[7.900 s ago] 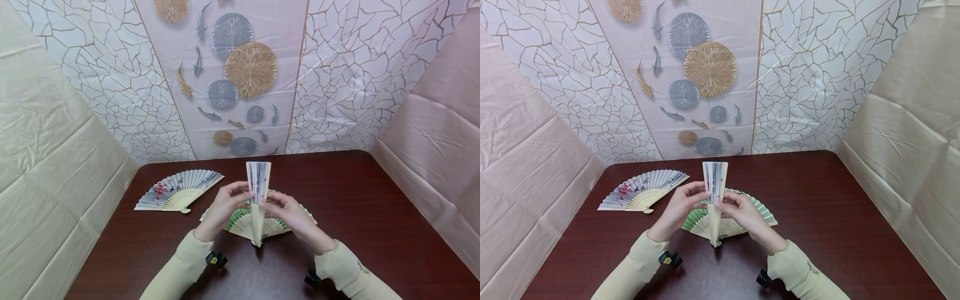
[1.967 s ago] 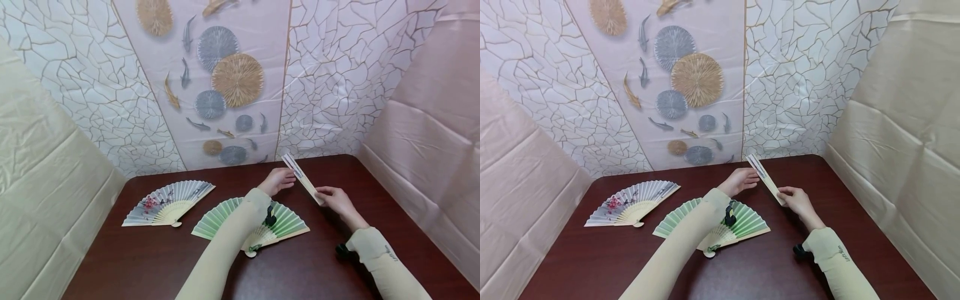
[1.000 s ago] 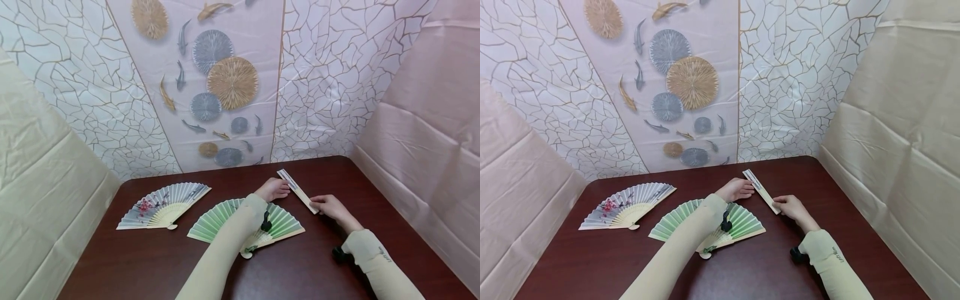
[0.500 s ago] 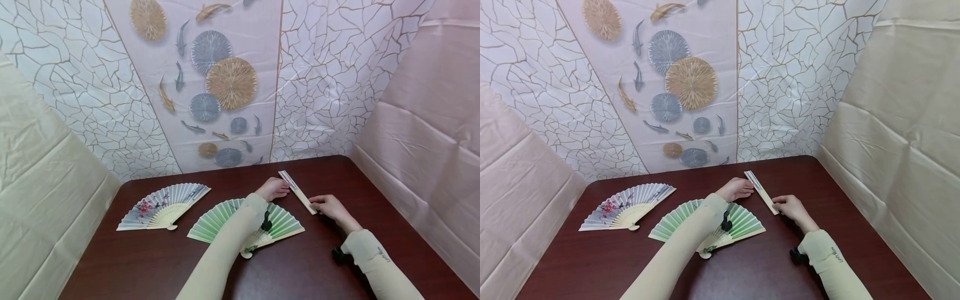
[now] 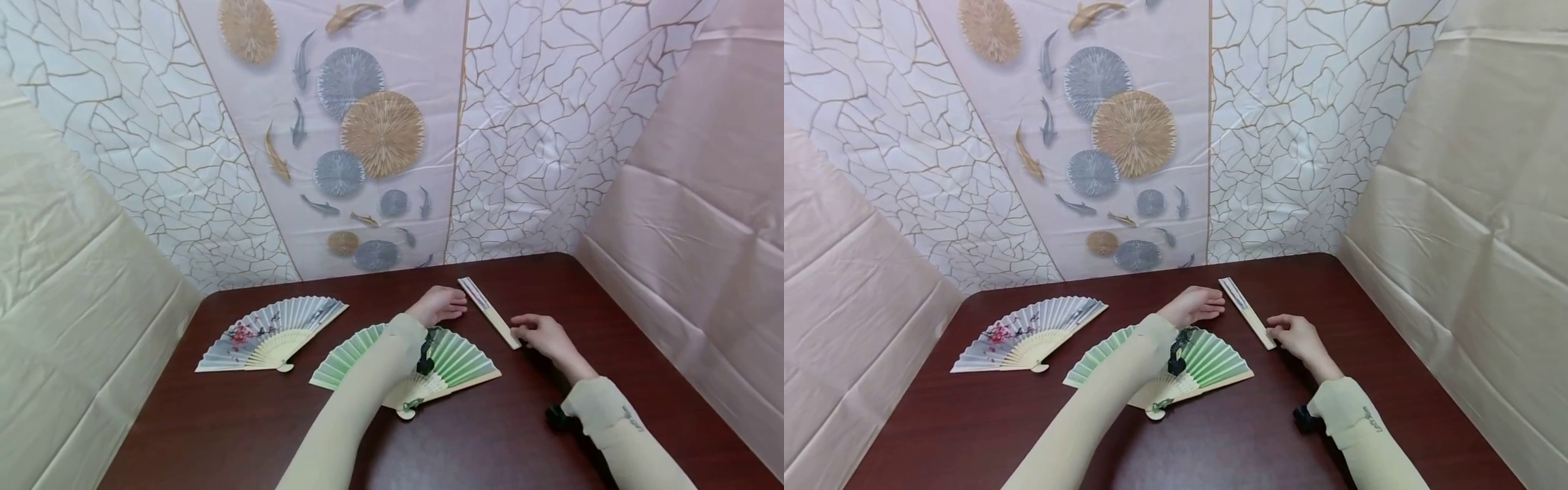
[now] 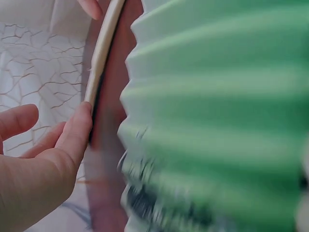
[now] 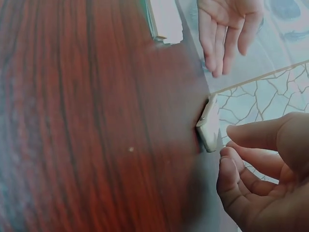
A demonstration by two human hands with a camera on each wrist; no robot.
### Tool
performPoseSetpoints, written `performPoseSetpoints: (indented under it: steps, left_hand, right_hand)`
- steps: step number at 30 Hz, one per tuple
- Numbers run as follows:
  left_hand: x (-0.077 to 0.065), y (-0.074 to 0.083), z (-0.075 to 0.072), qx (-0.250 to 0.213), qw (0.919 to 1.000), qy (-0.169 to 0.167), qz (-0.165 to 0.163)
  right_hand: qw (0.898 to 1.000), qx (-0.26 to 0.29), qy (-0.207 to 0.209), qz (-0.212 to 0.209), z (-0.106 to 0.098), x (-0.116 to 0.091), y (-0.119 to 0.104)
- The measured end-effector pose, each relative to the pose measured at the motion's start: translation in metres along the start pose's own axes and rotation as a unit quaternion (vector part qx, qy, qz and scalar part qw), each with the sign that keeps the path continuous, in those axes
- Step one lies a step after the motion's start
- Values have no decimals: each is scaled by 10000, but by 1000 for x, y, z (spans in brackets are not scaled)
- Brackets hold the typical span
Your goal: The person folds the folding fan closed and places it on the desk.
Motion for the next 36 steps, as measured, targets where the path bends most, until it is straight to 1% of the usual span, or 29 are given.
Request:
performPoseSetpoints:
  steps: [4,8,10,16,19,22,25,28,31,36]
  left_hand:
    - [-13,10,-14,166,9998,-57,75]
    - [-25,19,-33,303,9995,-103,87]
    - [-33,22,-43,391,9991,-128,122]
    - [-66,35,-70,678,9970,-226,290]
    - [-84,39,-82,591,9973,-310,319]
    - [-103,40,-94,430,9978,-305,401]
    - [-122,39,-108,329,9975,-296,543]
    - [-141,34,-122,268,9971,-281,659]
    - [-158,27,-135,142,9978,-231,600]
    - [-185,13,-153,155,9986,-120,486]
  right_hand:
    - [9999,-25,119,-42,-4,-3,-3]
    - [9999,-23,144,-46,-7,-6,-6]
    - [9999,-17,126,-59,-8,-7,-8]
    - [9997,117,101,-193,-7,-13,-18]
    - [9993,273,7,-239,-4,-18,-25]
    - [9986,454,-63,-274,0,-24,-31]
    - [9974,590,-111,-386,4,-29,-36]
    - [9961,726,-220,-457,9,-35,-42]
    - [9954,762,-337,-479,15,-40,-46]
    - [9943,768,-514,-534,24,-47,-50]
Point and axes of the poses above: each hand's wrist, its own x-axis towards the middle knuckle, its own z-axis out of the palm, y = z × x, the point moved 4 cm from there along x, towards the middle knuckle, and after that the axes turned 13 degrees about -x, right-handed, at the moved point
